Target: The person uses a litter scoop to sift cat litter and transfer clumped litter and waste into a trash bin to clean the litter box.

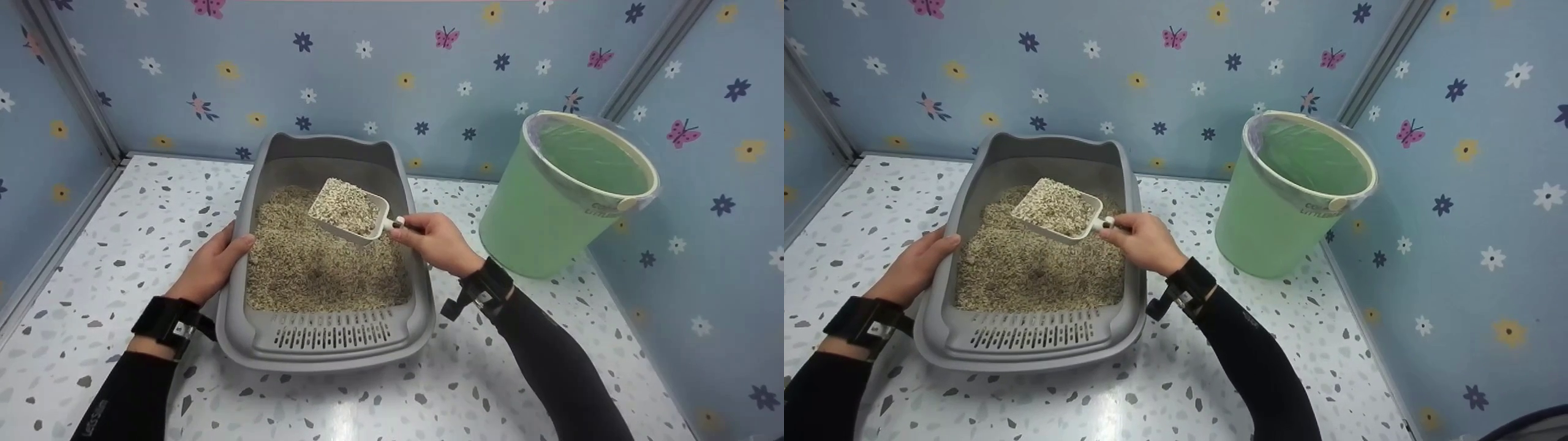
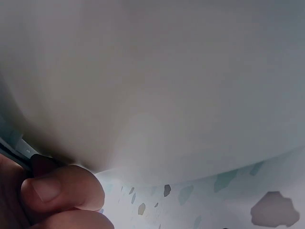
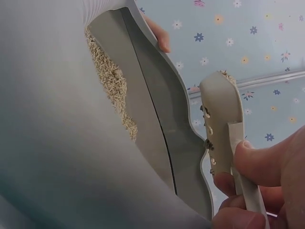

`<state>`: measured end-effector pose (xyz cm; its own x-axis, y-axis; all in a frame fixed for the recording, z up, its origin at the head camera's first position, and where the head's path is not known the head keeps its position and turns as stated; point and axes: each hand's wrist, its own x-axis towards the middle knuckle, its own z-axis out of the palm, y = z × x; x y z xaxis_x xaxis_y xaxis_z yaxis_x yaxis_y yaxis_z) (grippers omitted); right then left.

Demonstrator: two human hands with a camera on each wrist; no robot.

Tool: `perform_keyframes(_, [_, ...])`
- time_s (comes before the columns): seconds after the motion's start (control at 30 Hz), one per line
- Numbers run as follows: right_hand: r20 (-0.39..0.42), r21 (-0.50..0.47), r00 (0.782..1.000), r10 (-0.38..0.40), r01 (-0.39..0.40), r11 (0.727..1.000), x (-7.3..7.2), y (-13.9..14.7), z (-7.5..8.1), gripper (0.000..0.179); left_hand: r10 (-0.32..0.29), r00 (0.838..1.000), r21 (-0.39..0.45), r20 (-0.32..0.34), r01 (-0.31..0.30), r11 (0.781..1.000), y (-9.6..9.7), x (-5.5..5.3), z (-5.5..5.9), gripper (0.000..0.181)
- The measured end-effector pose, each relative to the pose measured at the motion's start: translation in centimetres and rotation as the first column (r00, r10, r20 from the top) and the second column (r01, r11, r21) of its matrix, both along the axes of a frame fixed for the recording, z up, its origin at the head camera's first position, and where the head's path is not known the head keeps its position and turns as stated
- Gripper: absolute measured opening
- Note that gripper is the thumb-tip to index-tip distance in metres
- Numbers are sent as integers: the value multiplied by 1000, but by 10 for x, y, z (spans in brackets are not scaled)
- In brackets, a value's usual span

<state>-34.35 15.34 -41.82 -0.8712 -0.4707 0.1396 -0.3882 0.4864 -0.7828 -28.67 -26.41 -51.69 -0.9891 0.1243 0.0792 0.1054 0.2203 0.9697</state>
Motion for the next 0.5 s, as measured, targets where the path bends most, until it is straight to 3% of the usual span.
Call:
perform_keyframes(0.3, [-16, 65, 998, 63, -62, 996, 0, 24, 3, 23, 5, 1000, -17, 7, -5, 1000, 7, 0, -4, 76])
perform_keyframes(0.5, [-28, 70, 994, 109, -107, 992, -5, 0, 13, 24, 28, 999, -30, 20, -28, 999, 4, 3, -4, 76])
